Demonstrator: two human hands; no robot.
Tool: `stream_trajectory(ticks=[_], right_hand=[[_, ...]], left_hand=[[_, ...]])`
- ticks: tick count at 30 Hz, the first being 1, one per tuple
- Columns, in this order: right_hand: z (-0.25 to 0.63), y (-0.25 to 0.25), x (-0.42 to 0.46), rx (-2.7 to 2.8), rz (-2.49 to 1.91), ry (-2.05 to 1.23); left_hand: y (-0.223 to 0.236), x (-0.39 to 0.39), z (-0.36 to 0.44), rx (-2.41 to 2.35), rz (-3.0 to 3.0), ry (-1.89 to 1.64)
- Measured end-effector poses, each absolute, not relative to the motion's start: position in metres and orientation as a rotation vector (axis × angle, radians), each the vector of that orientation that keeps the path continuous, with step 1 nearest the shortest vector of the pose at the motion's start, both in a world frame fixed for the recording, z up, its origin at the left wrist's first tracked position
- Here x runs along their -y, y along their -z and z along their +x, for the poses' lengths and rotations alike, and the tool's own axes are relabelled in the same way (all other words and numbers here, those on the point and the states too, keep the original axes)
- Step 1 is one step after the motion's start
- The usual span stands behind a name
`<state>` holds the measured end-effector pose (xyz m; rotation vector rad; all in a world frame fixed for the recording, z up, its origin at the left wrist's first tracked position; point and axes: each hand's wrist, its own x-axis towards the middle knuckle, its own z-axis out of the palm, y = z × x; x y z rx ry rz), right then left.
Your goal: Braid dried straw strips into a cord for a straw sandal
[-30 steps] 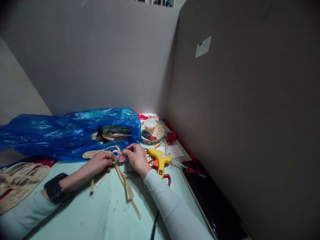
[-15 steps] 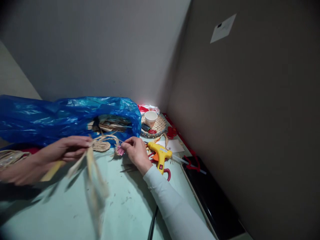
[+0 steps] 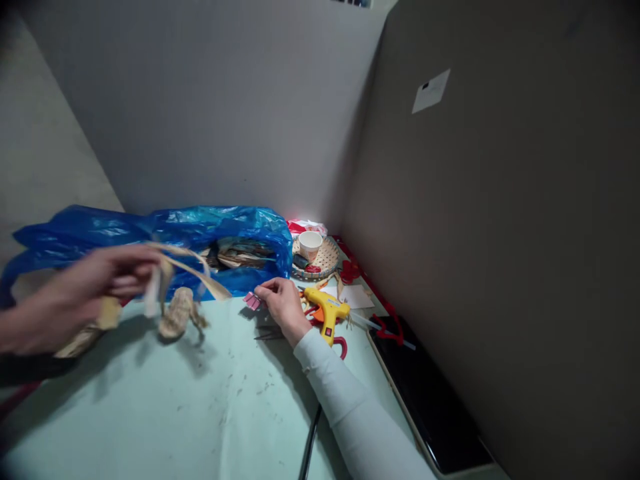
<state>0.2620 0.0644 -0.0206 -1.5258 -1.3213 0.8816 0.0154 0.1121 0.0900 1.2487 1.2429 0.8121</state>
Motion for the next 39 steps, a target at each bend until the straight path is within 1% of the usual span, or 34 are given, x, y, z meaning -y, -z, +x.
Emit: stream_trajectory(ticks=[3,6,8,17,22,28,31,33,35,39], right_hand=[[0.262,0.018,-0.063,1.345,-1.516,-0.862],[0.263,0.018,-0.062,1.351,-1.502,-0.831],[0.264,0.019,-0.063,1.340,-1.488,-0.815],[0.266,0.020,-0.064,1.220,-1.428,-0.797],[0.261,0.013,-0.061,1.240,-1.413,-0.832],[0.265,0.012,-0.063,1.227,-1.448,-0.798],[0.269,0.013,-0.064,1.214,-1.463,-0.789],[0.271,0.013,-0.064,1.208,-1.464,-0.791],[0.271,0.012,-0.064,1.205,-1.459,-0.793],[0.273,0.010,-0.064,1.192,-1.453,-0.773]], left_hand=[[-0.049,-0.098,0.066,-1.226,1.252,-0.580],[-0.015,-0.090,0.097,-1.191,1.265,-0.470],[-0.004,-0.089,0.103,-1.161,1.277,-0.438],[0.007,-0.093,0.081,-1.097,1.332,-0.393],[0.009,-0.095,0.086,-1.085,1.341,-0.365],[0.003,-0.099,0.093,-1.137,1.286,-0.371],[-0.011,-0.113,0.090,-1.155,1.252,-0.456],[-0.036,-0.127,0.087,-1.153,1.241,-0.565],[-0.075,-0.139,0.082,-1.108,1.258,-0.724],[-0.174,-0.136,0.078,-0.963,1.378,-1.137]])
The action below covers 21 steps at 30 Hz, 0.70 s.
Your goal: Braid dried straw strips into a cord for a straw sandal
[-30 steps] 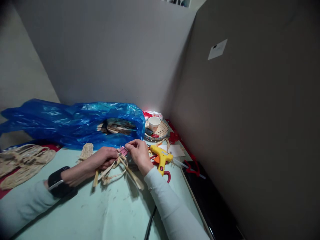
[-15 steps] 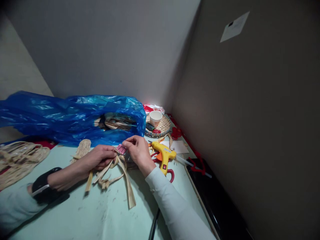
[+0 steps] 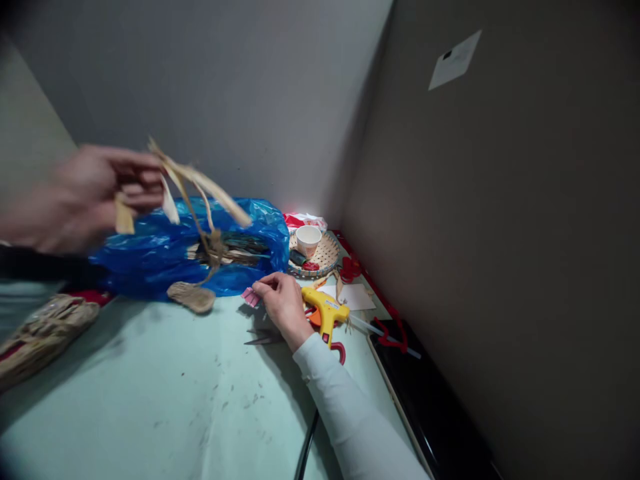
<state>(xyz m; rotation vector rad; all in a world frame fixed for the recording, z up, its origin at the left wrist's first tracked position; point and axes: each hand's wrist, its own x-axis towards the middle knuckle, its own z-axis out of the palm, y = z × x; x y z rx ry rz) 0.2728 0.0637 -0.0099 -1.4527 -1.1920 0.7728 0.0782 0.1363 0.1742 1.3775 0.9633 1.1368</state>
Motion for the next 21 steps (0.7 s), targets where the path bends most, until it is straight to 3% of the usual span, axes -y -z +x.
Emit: stream_trajectory(ticks=[2,4,8,12,21], right_hand=[[0.275,0.009,-0.063,1.186,-1.448,-0.759],[0.277,0.008,-0.063,1.177,-1.444,-0.748],[0.277,0.010,-0.064,1.161,-1.444,-0.739],[0.274,0.013,-0.067,1.161,-1.463,-0.732],[0.272,0.011,-0.064,1.180,-1.475,-0.771]], left_hand=[[-0.203,-0.122,0.081,-0.856,1.483,-1.260],[-0.199,-0.107,0.088,-0.852,1.574,-1.220],[-0.108,-0.097,0.104,-1.175,1.570,-0.616],[-0.019,-0.103,0.112,-1.264,1.511,-0.312],[0.001,-0.106,0.110,-1.223,1.473,-0.173]])
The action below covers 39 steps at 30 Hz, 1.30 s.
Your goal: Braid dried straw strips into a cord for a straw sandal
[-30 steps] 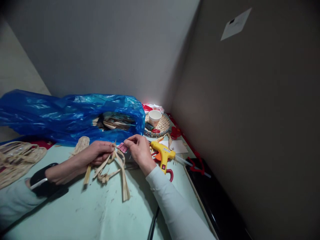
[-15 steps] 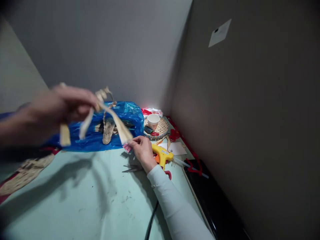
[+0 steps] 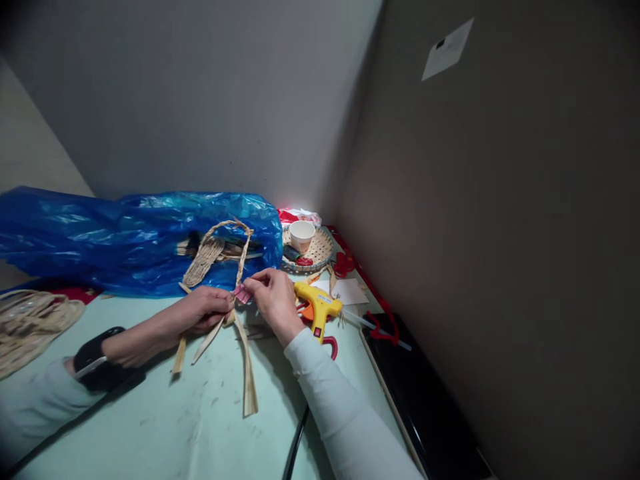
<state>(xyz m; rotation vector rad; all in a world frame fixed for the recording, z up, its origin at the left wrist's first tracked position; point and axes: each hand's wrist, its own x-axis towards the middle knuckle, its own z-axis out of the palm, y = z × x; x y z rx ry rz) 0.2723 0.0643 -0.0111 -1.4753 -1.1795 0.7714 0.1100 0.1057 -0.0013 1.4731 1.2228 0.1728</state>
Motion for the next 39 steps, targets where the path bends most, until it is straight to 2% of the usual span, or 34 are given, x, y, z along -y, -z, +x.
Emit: stream_trajectory(ticks=[9,18,28,39], right_hand=[[0.267,0.010,-0.060,1.212,-1.469,-0.838],[0.270,0.004,-0.051,1.355,-1.464,-1.091],[0.262,-0.005,-0.034,1.600,-1.526,-1.100],[0.267,-0.014,-0.027,1.505,-1.467,-1.301]], left_hand=[[0.006,-0.103,0.106,-1.160,1.387,-0.193],[0.009,-0.081,0.092,-0.993,1.276,-0.303],[0.019,-0.057,0.084,-0.953,1.252,-0.289],[0.009,-0.045,0.083,-0.990,1.294,-0.241]])
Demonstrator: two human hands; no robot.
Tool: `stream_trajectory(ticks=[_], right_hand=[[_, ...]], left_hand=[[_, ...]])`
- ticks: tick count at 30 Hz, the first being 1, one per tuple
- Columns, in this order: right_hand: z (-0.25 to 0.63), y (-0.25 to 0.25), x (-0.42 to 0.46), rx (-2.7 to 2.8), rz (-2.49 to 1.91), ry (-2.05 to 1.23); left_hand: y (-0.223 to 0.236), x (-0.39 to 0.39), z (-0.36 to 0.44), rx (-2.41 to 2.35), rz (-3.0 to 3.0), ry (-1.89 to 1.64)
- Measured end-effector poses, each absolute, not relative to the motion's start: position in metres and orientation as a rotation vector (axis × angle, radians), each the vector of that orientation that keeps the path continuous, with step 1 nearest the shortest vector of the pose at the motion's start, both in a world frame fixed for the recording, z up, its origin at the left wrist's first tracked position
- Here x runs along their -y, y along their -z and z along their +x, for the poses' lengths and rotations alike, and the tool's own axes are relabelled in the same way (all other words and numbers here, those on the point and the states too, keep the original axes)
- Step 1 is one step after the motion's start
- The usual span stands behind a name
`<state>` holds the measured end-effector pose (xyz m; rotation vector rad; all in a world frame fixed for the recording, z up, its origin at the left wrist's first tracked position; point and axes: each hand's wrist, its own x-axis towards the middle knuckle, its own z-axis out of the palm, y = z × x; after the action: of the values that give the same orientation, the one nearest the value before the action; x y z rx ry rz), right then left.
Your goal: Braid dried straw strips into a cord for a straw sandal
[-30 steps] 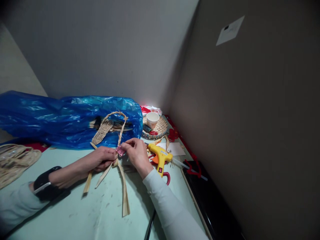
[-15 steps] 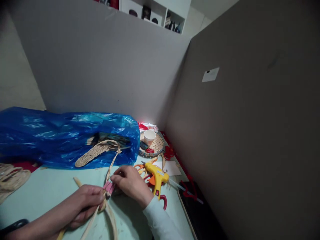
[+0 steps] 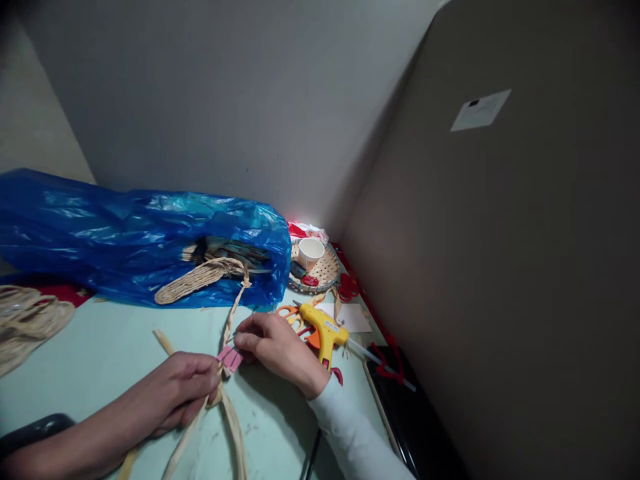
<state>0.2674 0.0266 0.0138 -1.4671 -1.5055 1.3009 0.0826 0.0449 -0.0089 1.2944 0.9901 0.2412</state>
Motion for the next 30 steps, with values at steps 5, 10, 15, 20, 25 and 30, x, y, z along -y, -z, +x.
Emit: stream_trajectory(ticks=[5,10,15,20,25,30], right_hand=[[0.269,-0.008,-0.022,1.529,-1.440,-1.254],[0.271,-0.005,-0.016,1.468,-1.406,-1.258],[0.271,-0.005,-0.006,1.583,-1.528,-1.051],[0.271,-0.009,0.000,1.879,-1.706,-0.619],[0.275,-0.014,-0.007,1.916,-1.711,-0.537],[0.283,-0.021,-0.024,1.865,-1.672,-0.607]], left_hand=[[0.018,-0.041,0.080,-0.986,1.319,-0.220],[0.028,-0.034,0.072,-0.960,1.342,-0.215],[0.029,-0.025,0.066,-0.932,1.346,-0.167],[0.028,-0.026,0.066,-0.985,1.312,-0.235],[0.029,-0.032,0.067,-0.997,1.321,-0.251],[0.032,-0.044,0.067,-0.986,1.356,-0.301]])
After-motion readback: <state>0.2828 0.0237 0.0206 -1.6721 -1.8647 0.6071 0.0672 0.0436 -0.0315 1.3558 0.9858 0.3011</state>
